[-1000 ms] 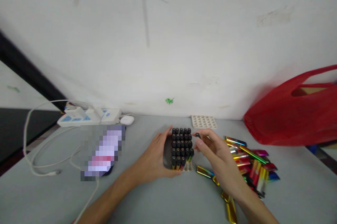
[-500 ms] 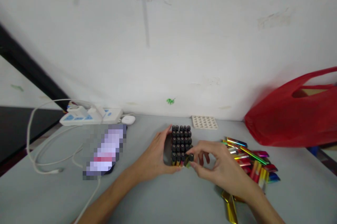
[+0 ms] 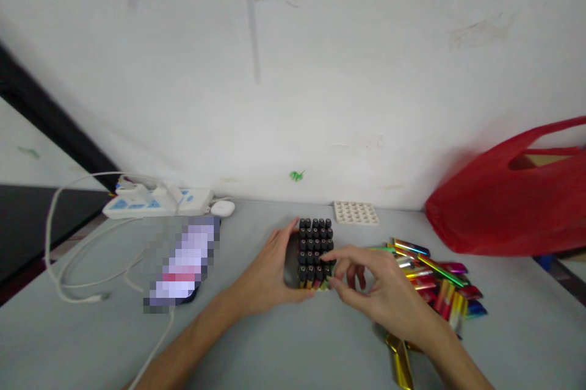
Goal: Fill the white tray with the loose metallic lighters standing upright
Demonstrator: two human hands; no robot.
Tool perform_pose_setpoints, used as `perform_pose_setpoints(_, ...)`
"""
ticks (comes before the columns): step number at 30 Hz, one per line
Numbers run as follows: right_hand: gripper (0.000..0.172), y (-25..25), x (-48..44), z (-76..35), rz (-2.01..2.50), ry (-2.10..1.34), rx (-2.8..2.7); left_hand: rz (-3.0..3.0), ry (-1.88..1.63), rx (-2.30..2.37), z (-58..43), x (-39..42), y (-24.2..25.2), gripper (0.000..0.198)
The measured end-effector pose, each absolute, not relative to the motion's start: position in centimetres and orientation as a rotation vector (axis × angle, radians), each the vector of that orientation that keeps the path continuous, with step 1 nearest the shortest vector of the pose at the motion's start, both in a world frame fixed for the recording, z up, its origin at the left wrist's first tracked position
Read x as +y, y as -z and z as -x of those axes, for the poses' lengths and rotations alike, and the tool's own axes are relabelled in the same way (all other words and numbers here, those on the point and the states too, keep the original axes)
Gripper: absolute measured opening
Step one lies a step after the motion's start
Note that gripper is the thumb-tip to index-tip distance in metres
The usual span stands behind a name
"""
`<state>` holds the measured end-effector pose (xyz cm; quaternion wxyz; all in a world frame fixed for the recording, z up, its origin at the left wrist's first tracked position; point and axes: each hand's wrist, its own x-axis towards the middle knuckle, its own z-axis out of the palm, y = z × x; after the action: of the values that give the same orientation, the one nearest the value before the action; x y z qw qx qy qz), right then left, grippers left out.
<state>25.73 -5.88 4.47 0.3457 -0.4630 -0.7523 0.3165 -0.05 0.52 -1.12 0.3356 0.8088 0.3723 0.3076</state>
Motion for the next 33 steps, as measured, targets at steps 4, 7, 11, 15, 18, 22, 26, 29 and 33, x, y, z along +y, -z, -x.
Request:
perform_pose_setpoints(4,0.018,-5.1,-5.6,-26.4,1.338,-0.805,-1.832,-2.115,-0.795,0.982,0.0,0.5,0.9,0.133)
perform_pose_setpoints(7,0.021,-5.0,-5.0,-27.2,1.538,-0.709,-1.888,-2.103,-0.780,0.998,0.0,0.4,0.8,0.132)
perform_pose_setpoints(11,0.017,-4.5,-4.3,-28.0,1.699,-0.621,-2.043,-2.117,-0.769,0.997,0.0,0.3,0.8,0.131)
perform_pose_setpoints(15,0.015,-4.5,-4.6,-28.3,1.705,-0.627,-2.065,-2.136,-0.765,0.990,0.0,0.4,0.7,0.132)
perform_pose_setpoints(18,0.018,-4.5,-5.0,-28.6,1.681,-0.676,-2.099,-2.124,-0.782,0.980,-0.1,0.4,0.7,0.131)
perform_pose_setpoints(22,0.021,-4.1,-5.3,-28.8,1.674,-0.747,-2.178,-2.125,-0.760,1.003,0.0,0.4,0.7,0.130)
perform_pose_setpoints(26,0.017,-3.8,-5.3,-28.6,1.693,-0.800,-2.206,-2.132,-0.731,1.008,0.0,0.3,0.6,0.131)
perform_pose_setpoints(29,0.016,-3.9,-5.1,-28.5,1.694,-0.755,-2.161,-2.132,-0.752,0.995,-0.1,0.3,0.5,0.128)
perform_pose_setpoints(33,0.032,-4.1,-4.6,-28.7,1.738,-0.680,-2.109,-2.129,-0.777,0.987,0.0,0.3,0.7,0.128)
